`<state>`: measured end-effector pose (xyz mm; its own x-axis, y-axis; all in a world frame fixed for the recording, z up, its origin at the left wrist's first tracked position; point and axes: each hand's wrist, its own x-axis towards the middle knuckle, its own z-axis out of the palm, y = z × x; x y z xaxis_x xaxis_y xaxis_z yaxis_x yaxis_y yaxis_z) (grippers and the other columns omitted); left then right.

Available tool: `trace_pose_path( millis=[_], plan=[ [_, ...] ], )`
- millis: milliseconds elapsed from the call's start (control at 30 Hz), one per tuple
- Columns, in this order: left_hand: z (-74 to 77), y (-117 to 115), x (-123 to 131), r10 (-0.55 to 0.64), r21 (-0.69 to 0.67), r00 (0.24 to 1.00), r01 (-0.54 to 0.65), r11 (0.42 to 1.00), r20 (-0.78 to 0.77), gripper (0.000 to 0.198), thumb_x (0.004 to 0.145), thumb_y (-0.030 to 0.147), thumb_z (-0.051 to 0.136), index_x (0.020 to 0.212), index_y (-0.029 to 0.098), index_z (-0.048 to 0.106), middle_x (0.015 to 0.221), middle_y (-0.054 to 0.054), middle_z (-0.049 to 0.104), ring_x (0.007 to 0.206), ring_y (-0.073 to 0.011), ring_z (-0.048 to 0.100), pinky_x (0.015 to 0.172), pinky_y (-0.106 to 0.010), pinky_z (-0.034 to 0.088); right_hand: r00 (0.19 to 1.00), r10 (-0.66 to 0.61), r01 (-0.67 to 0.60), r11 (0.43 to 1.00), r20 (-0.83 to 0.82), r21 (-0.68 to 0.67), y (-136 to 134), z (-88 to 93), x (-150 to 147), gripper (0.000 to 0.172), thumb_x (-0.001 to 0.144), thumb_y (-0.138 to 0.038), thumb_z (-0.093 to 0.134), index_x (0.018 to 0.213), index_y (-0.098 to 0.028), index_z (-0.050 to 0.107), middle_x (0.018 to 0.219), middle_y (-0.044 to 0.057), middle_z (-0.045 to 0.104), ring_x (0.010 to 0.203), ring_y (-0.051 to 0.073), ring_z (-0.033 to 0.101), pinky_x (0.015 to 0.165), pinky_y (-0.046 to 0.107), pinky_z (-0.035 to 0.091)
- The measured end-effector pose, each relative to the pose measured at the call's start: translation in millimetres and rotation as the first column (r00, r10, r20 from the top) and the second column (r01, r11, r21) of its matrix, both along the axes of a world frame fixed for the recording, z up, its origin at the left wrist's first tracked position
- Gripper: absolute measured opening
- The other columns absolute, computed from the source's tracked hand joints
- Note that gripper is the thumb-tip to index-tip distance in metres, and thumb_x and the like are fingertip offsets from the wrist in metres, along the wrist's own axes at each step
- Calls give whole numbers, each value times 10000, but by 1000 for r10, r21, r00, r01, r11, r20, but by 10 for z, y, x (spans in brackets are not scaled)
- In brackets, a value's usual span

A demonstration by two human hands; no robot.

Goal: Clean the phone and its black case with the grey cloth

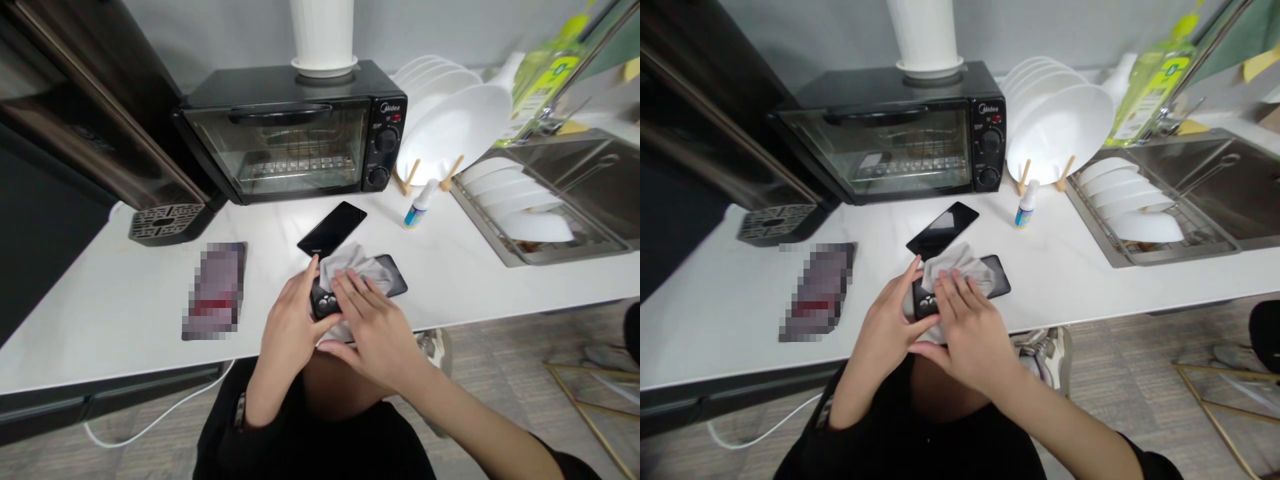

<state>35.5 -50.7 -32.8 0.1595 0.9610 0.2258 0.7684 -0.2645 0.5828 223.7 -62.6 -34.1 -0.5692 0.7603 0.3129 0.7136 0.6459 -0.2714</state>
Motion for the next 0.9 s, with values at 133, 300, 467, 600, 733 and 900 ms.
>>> trace_pose_path(
  millis=[133,300,467,600,733,900],
  plan=[
    [-16,7,-2,31,28,999,-30,999,-21,831,885,117,663,1630,254,322,1438,-120,637,1304,-270,620,1083,-429,533,977,203,-207,976,-72,-60,8,63,-124,706,1026,-614,505,1487,-79,541,1597,152,516,1528,285,442,1278,489,380],
    [50,-14,6,-10,29,999,11,1000,-36,943,840,375,837,1624,252,329,1385,-107,662,1280,-293,609,1088,-446,517,993,102,-105,993,-54,-58,151,86,395,506,1076,-448,490,1498,-174,543,1541,86,594,1431,237,569,1212,473,478],
    [126,-42,25,-167,28,983,169,985,-74,842,869,367,815,1591,291,389,1450,-73,633,1336,-284,556,1164,-465,447,983,-185,186,982,-6,30,115,-6,682,527,1075,-409,475,1530,-144,504,1583,132,536,1484,311,501,1200,581,469],
    [100,-50,23,-175,19,982,177,984,-66,874,884,361,801,1623,275,342,1462,-89,624,1325,-274,557,1150,-439,461,991,-121,119,992,-63,-30,-112,6,251,633,1050,-498,495,1529,-84,493,1609,170,489,1528,327,433,1234,577,427],
    [64,-54,2,-139,-6,987,139,990,-78,929,875,209,773,1655,279,274,1404,-98,648,1286,-281,579,1097,-432,502,986,126,-134,989,-113,-66,-181,49,102,556,1056,-464,512,1506,-137,533,1556,103,569,1492,250,494,1240,477,444],
    [87,-55,12,-169,-3,985,169,986,-26,1007,842,338,846,1654,312,251,1440,-80,640,1332,-282,560,1142,-453,473,995,-98,98,995,-28,-8,22,-1,666,497,1070,-346,484,1545,-199,496,1554,92,573,1439,262,558,1195,533,489]
  ],
)
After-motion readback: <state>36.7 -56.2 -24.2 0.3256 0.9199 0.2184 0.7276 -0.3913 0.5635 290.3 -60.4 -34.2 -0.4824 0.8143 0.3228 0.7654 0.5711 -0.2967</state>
